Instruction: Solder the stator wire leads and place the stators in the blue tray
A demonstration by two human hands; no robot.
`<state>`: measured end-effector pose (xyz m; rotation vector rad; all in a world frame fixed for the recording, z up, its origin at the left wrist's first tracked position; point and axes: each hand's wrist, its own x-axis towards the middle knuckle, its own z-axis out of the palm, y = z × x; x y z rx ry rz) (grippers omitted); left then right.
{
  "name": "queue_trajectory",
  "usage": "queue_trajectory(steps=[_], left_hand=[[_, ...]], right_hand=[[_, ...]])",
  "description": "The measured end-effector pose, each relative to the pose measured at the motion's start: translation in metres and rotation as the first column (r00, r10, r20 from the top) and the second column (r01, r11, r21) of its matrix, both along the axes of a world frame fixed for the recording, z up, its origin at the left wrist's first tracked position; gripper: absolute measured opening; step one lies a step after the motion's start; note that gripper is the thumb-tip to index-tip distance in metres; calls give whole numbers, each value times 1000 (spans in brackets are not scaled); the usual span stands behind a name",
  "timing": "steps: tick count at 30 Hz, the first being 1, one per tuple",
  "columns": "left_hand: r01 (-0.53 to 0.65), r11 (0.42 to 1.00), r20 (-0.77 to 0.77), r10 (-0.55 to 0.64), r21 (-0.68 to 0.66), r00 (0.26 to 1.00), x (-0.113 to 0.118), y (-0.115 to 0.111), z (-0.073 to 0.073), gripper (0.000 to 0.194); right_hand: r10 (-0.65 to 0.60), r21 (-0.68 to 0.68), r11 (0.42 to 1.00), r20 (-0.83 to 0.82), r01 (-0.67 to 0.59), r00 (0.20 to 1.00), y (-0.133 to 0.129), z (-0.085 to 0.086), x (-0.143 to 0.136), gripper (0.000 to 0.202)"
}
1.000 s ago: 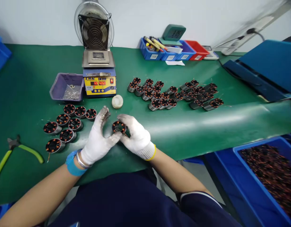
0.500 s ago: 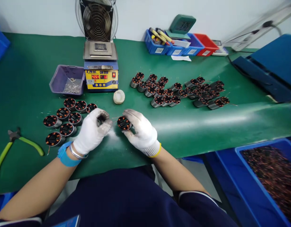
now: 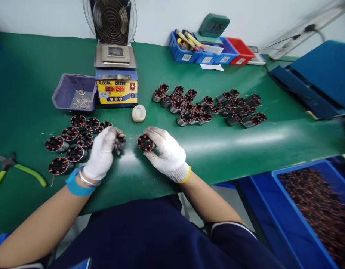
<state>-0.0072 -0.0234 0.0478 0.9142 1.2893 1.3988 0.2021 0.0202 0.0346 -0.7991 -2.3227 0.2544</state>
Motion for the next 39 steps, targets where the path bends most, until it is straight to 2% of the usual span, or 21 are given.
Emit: queue_trajectory(steps=[2, 4, 6, 9, 14, 19, 25, 30, 32, 35, 37, 39], left_hand=[[41, 999, -213, -40, -2, 976, 8, 0, -14, 37], [99, 995, -376, -101, -25, 921, 16, 0, -24, 31], [137, 989, -474, -145, -51, 868, 20, 0, -29, 30], [171, 983, -529, -178, -62, 830, 19, 0, -31, 36], [240, 970, -596, -220, -47, 772, 13, 1, -30, 42], [278, 959, -633, -247, -53, 733, 12, 1, -31, 42], [309, 948, -671, -278, -76, 687, 12, 1, -31, 42], [327, 943, -700, -273, -60, 660, 11, 1, -31, 37], [327, 944, -708, -266, -53, 654, 11, 2, -31, 34], [331, 942, -707, -269, -53, 654, 11, 2, -31, 34], [324, 945, -706, -262, -48, 658, 12, 2, -32, 34], [310, 950, -703, -248, -42, 666, 12, 2, -33, 35]], right_hand=[[-88, -47, 995, 71, 92, 994, 11, 4, 1, 55], [-211, -113, 966, 173, 233, 962, 26, 9, 0, 57], [-308, -156, 918, 299, 365, 903, 42, 14, -3, 61], [-339, -151, 880, 465, 450, 818, 61, 22, -12, 67], [-267, -162, 880, 608, 446, 748, 79, 37, -26, 59], [-187, -209, 888, 649, 410, 737, 97, 49, -29, 55], [-170, -243, 894, 596, 378, 785, 112, 49, -33, 52], [-211, -242, 894, 517, 378, 830, 105, 47, -31, 53], [-258, -205, 900, 461, 385, 849, 99, 47, -27, 56], [-290, -48, 935, 465, 351, 836, 93, 48, -22, 56], [-286, 56, 950, 554, 308, 782, 91, 48, -23, 53], [-266, 96, 958, 652, 271, 710, 90, 48, -28, 47]])
